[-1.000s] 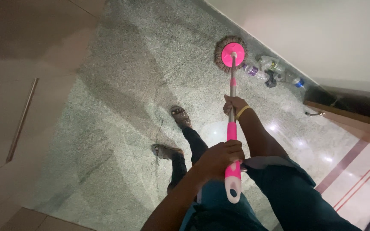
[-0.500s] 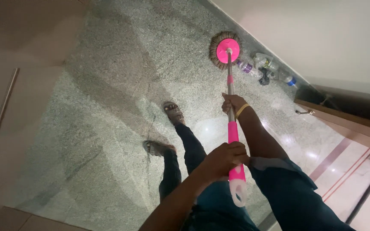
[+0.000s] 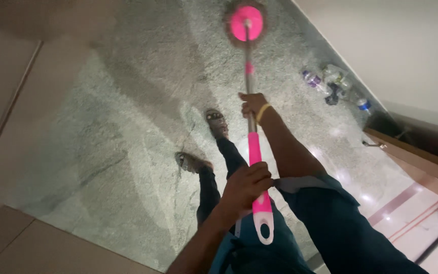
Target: Mopping the floor using a spin mop.
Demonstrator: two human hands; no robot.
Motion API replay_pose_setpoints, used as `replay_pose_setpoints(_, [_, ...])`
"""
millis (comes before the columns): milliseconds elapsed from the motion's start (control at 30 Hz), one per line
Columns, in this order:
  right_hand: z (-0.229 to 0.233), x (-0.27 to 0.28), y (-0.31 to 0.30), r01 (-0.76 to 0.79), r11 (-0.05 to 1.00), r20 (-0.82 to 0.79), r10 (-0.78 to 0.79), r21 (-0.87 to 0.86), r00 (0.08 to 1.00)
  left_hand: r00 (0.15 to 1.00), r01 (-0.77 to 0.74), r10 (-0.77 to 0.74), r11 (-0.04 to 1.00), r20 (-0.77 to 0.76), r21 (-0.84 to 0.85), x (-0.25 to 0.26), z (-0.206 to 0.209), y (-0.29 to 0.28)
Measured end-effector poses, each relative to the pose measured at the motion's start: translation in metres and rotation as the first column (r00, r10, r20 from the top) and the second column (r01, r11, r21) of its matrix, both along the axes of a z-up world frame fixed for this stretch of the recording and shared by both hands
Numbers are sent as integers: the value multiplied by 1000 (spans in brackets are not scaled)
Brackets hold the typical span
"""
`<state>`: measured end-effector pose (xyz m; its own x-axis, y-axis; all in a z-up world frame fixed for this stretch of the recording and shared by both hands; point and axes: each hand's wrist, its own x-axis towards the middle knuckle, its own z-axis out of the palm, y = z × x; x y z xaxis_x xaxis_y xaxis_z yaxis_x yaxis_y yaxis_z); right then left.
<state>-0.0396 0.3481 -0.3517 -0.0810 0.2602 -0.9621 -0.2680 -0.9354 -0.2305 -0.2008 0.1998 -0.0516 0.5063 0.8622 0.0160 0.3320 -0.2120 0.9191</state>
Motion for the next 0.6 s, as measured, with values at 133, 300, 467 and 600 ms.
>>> replay_pose_setpoints(133, [-3,-105,-4,-497,866,204,499,-64,843,968,-240,243,969,-62,51,-19,2,-32])
replay_pose_setpoints(300, [-5,-192,-57,-781,623,190,772,-41,606,881,-437,442,897,-170,66,-39,-2,-76])
replay_pose_setpoints(467, [-49,-201,-78,-830,557,205,814,-17,543,842,-520,527,850,-115,86,-42,12,-76])
replay_pose_setpoints(600, [-113,-144,-78,-454,878,-92,470,154,878,884,-463,467,882,-24,88,-37,17,-59])
